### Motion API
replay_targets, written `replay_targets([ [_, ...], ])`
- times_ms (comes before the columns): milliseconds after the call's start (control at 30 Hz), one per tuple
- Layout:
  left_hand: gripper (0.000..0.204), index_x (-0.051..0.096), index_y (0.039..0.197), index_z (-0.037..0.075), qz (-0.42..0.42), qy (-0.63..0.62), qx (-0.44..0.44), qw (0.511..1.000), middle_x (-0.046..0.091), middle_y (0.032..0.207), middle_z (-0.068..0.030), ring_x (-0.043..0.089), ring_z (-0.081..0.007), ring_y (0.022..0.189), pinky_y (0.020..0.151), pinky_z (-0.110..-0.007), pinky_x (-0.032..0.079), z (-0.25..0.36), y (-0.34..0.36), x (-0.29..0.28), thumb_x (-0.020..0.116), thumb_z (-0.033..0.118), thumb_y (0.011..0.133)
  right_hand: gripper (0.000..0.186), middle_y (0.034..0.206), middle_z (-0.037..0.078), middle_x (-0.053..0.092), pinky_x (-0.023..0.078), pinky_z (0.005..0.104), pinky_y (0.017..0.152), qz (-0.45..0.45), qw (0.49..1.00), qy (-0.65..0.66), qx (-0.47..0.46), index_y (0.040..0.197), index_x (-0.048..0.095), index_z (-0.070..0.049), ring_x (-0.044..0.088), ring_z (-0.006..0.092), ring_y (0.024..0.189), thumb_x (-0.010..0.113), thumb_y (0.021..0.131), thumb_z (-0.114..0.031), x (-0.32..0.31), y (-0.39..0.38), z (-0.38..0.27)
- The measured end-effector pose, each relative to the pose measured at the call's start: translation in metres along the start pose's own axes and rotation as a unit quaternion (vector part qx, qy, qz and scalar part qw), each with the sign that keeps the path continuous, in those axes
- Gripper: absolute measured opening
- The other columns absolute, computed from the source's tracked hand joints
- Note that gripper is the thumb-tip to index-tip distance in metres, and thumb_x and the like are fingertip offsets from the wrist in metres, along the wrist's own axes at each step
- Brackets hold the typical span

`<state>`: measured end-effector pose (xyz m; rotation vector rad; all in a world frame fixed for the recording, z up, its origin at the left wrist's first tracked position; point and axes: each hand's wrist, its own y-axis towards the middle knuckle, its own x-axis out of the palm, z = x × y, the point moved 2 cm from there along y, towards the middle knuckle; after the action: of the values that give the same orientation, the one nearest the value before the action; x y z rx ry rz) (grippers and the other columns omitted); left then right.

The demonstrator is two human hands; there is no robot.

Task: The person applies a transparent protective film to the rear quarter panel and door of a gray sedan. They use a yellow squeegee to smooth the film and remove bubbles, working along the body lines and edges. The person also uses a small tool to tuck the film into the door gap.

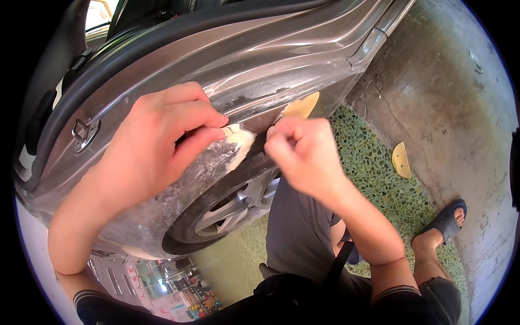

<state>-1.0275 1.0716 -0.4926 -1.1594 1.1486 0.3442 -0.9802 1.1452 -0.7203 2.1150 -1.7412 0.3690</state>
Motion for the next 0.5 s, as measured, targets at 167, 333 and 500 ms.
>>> replay_targets([
  [167, 0.02, 0.076, 0.108, -0.002, 0.018, -0.002, 0.015, 1.0, 0.064, 0.091, -0.0093, 0.056, -0.0187, 0.066, 0.057, -0.03, 0.043, -0.004, -0.001, 0.004, 0.077, -0.004, 0.088, 0.018, 0.061, 0.012, 0.055, 0.044, 0.0412, 0.049, 0.102, 0.986, -0.069, -0.109, 0.068, 0.057, -0.003, 0.055, 0.0314, 0.05, 0.072, 0.078, -0.004, 0.031, -0.021, -0.002],
  [333, 0.021, 0.076, 0.108, -0.001, 0.009, -0.002, 0.006, 1.0, 0.064, 0.093, -0.0084, 0.054, -0.0166, 0.066, 0.057, -0.029, 0.042, -0.004, -0.002, 0.001, 0.077, -0.003, 0.088, 0.025, 0.061, 0.007, 0.051, 0.045, 0.0406, 0.049, 0.113, 0.946, -0.128, -0.276, 0.066, 0.053, -0.008, 0.055, 0.0286, 0.053, 0.076, 0.076, -0.007, 0.024, -0.021, 0.021],
  [500, 0.02, 0.076, 0.108, -0.001, 0.006, 0.0, 0.005, 1.0, 0.064, 0.093, -0.0078, 0.053, -0.0153, 0.065, 0.057, -0.028, 0.041, -0.005, -0.003, 0.001, 0.076, -0.003, 0.088, 0.05, 0.083, 0.007, 0.057, 0.049, 0.0373, 0.059, 0.154, 0.94, -0.156, -0.262, 0.095, 0.057, -0.006, 0.056, 0.0265, 0.066, 0.096, 0.072, -0.027, 0.009, -0.022, 0.045],
])
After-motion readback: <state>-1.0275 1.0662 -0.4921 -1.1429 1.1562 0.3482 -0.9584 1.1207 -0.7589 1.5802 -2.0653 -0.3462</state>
